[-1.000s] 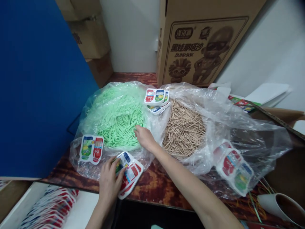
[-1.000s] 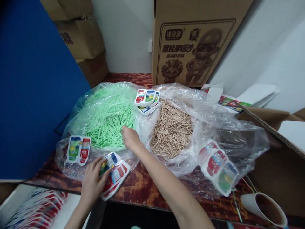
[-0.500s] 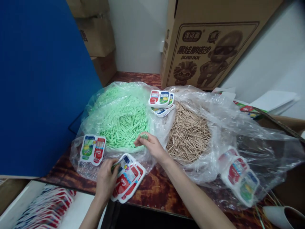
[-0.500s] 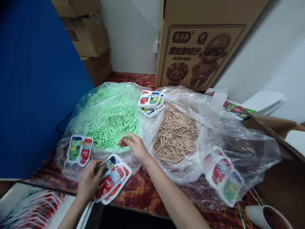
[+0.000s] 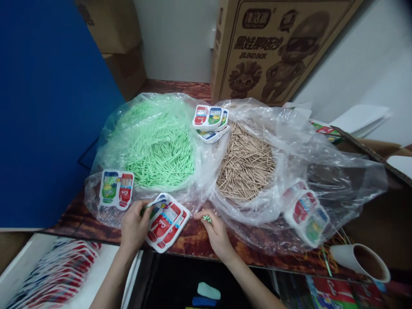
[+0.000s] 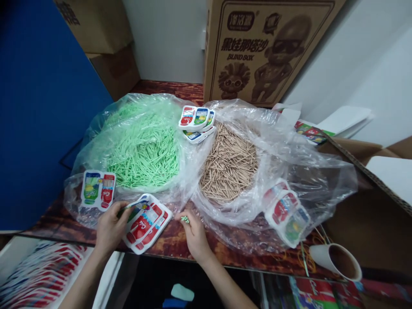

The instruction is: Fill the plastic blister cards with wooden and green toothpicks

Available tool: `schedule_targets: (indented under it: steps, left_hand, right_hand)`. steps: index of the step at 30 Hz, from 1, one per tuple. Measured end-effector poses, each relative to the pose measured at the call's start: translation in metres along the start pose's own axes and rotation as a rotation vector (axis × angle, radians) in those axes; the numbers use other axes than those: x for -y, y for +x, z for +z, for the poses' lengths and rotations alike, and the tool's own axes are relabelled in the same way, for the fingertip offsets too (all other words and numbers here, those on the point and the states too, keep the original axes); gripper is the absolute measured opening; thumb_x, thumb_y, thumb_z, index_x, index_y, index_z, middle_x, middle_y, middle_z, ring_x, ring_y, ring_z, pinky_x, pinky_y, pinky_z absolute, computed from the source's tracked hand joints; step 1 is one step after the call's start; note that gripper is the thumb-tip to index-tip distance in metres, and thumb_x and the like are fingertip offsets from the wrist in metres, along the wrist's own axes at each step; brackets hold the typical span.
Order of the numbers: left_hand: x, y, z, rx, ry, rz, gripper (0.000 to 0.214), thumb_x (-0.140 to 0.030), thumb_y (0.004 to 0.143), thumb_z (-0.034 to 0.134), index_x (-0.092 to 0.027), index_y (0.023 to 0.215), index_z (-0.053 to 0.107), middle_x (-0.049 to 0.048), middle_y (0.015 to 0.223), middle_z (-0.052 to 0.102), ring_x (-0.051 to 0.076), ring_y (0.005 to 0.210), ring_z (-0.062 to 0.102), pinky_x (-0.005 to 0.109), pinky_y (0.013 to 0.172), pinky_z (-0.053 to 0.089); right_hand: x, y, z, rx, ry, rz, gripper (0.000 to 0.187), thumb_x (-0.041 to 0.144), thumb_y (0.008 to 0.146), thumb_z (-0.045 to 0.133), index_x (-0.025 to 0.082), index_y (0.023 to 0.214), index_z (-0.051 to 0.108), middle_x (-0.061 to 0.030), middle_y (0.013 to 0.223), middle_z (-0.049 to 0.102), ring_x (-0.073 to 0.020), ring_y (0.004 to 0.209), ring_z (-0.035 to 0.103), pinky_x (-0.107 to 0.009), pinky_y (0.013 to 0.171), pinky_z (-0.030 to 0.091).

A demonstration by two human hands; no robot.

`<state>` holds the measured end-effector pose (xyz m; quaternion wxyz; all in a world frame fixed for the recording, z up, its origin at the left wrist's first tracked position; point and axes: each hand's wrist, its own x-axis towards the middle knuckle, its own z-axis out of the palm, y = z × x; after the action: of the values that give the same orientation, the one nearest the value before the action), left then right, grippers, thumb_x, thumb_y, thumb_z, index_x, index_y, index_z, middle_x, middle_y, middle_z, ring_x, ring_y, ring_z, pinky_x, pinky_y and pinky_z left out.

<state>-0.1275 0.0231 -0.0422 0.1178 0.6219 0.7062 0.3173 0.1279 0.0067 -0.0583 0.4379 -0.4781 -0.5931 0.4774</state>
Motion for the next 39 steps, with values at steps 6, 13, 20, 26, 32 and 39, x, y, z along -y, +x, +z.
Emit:
schedule_targets:
  steps: [6,13,20,26,32,39]
  left_hand:
    - [-0.002,0.002,-0.001,0.027,-0.031,-0.063,0.017,-0.037,0.083,0.050,-0.022,0.085,0.059,0.0024,0.080,0.067,0.021,0.074,0.063,0.030,0.068,0.047]
    - [0.003,0.004,-0.005,0.019,-0.110,-0.126,0.020,-0.040,0.079,0.056,-0.021,0.079,0.064,0.0006,0.073,0.068,0.018,0.065,0.061,0.028,0.061,0.047]
    - [0.003,0.005,-0.007,0.008,-0.080,-0.080,0.026,-0.042,0.083,0.051,-0.021,0.080,0.064,0.0020,0.074,0.067,0.019,0.067,0.062,0.028,0.063,0.046]
    - [0.002,0.005,0.000,0.039,0.081,-0.012,0.025,-0.038,0.086,0.046,-0.020,0.089,0.061,0.0062,0.086,0.066,0.023,0.082,0.064,0.032,0.073,0.047]
    - [-0.005,0.006,0.001,-0.029,0.023,-0.132,0.022,-0.042,0.081,0.055,-0.021,0.084,0.061,0.0025,0.080,0.068,0.021,0.073,0.064,0.030,0.066,0.046]
    - [-0.007,0.006,-0.002,-0.097,0.003,-0.096,0.024,-0.040,0.084,0.051,-0.020,0.077,0.063,0.0030,0.074,0.068,0.020,0.068,0.063,0.029,0.065,0.045]
  right_hand:
    - [-0.003,-0.003,-0.001,0.003,-0.016,-0.051,0.021,0.019,0.094,0.046,0.023,0.096,0.066,-0.0044,0.096,0.068,-0.0189,0.093,0.062,-0.031,0.087,0.044]
    - [-0.003,-0.003,-0.001,-0.012,-0.015,-0.032,0.020,0.018,0.093,0.046,0.023,0.093,0.066,-0.0037,0.095,0.068,-0.0189,0.094,0.062,-0.030,0.087,0.044]
    - [-0.004,-0.004,-0.003,-0.019,-0.029,-0.023,0.021,0.019,0.093,0.047,0.023,0.096,0.067,-0.0032,0.096,0.068,-0.0181,0.092,0.062,-0.030,0.088,0.044]
    - [-0.003,-0.003,-0.002,-0.018,-0.030,-0.015,0.021,0.022,0.093,0.046,0.022,0.096,0.067,-0.0040,0.095,0.069,-0.0184,0.091,0.063,-0.032,0.089,0.045]
    - [-0.001,-0.003,-0.002,-0.027,-0.021,-0.002,0.021,0.020,0.093,0.047,0.022,0.095,0.067,-0.0039,0.093,0.069,-0.0185,0.090,0.063,-0.032,0.088,0.045]
    - [-0.002,-0.003,-0.003,-0.021,-0.020,-0.009,0.021,0.020,0.093,0.047,0.022,0.095,0.068,-0.0039,0.094,0.069,-0.0190,0.092,0.062,-0.032,0.090,0.044]
